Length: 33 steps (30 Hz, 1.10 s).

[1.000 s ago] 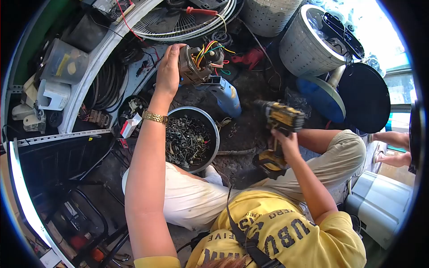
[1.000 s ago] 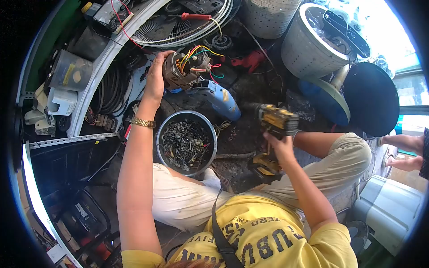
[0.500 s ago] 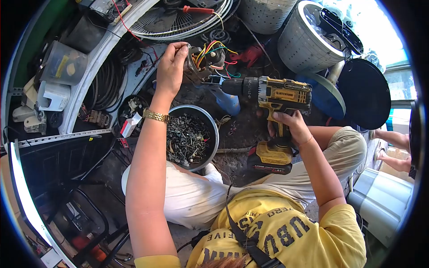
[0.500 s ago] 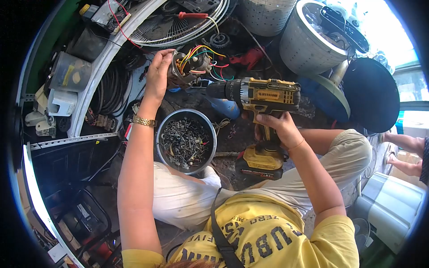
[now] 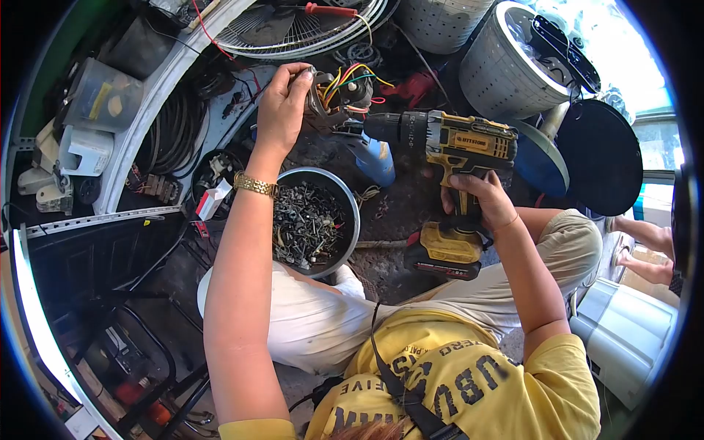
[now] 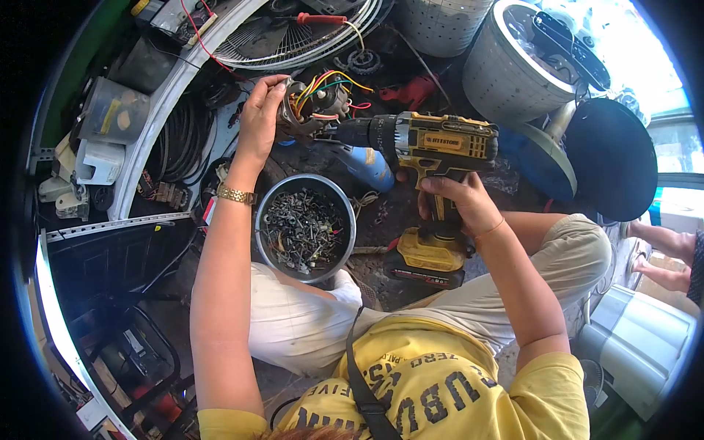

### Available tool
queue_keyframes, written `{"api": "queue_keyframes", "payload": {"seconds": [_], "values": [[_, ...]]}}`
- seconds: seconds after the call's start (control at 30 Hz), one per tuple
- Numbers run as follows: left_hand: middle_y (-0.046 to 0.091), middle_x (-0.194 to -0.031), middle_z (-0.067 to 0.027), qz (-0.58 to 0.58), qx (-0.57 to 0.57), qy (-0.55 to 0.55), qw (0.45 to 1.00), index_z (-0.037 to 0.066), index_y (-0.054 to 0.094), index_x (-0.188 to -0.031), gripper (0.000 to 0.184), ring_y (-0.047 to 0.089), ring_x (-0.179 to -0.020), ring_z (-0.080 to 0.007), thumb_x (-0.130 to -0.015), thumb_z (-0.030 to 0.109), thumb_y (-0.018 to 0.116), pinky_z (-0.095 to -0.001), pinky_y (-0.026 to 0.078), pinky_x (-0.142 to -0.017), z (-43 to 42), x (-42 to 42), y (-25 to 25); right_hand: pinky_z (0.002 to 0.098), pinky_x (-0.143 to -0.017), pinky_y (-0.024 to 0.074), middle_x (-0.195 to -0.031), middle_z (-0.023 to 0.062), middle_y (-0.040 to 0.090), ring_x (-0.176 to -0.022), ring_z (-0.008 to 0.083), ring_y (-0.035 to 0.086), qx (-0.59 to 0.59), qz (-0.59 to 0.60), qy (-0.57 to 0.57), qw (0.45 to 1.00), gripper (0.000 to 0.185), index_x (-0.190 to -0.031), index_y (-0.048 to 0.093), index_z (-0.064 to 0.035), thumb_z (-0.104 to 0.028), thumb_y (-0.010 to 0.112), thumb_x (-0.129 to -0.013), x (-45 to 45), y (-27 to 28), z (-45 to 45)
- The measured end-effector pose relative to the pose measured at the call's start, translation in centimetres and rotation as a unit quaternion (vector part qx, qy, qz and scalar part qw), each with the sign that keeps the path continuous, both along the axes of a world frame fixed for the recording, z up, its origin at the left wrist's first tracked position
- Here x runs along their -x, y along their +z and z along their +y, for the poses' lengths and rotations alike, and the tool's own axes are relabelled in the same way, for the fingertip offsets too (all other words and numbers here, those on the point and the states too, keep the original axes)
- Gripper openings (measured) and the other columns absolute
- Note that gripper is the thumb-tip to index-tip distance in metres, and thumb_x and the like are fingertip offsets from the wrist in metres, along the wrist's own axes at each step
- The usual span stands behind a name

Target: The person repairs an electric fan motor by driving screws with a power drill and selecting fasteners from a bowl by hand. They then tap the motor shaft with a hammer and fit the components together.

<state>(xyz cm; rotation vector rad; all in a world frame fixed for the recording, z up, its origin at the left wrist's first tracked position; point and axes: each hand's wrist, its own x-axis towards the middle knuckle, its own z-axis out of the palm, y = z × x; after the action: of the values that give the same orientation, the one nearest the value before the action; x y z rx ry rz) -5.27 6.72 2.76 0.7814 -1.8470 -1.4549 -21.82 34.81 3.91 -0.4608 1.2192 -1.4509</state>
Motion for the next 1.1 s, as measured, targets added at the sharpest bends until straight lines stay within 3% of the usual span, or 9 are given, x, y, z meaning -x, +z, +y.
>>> {"api": "queue_keyframes", "payload": {"seconds": [0.43,0.6,1.1], "values": [[0.065,-0.085,-0.002,-0.009,0.055,0.017,0.998,0.002,0.062,-0.104,0.022,0.058,-0.074,-0.0065,-0.095,0.02,0.055,-0.0238,0.048,-0.067,0.7,0.4,0.1,0.0273,-0.053,0.0505,-0.102,0.014,0.065,-0.059,0.0172,0.06,0.004,0.002,0.004,1.0,0.045,-0.119,0.055,-0.0004,-0.016,0.068,-0.079,0.5,0.2,-0.5],[0.066,-0.083,-0.0034,0.004,0.07,0.046,0.997,0.001,0.063,-0.1,0.02,0.058,-0.071,-0.0077,-0.092,0.018,0.054,-0.0241,0.047,-0.065,1.4,0.5,-0.1,0.0272,-0.052,0.0498,-0.092,0.0119,0.064,-0.059,0.0166,0.06,-0.02,0.013,0.036,0.999,0.039,-0.113,0.058,0.0017,-0.011,0.067,-0.077,1.3,1.0,-1.0],[0.066,-0.079,-0.0033,-0.016,0.084,0.068,0.994,0.002,0.064,-0.1,0.021,0.057,-0.067,-0.0091,-0.091,0.018,0.054,-0.0255,0.046,-0.063,1.7,0.4,-0.1,0.0271,-0.049,0.0501,-0.092,0.0115,0.064,-0.06,0.0155,0.06,0.002,0.008,0.073,0.997,0.038,-0.113,0.059,0.002,-0.01,0.069,-0.079,2.4,-0.4,-1.2]]}}
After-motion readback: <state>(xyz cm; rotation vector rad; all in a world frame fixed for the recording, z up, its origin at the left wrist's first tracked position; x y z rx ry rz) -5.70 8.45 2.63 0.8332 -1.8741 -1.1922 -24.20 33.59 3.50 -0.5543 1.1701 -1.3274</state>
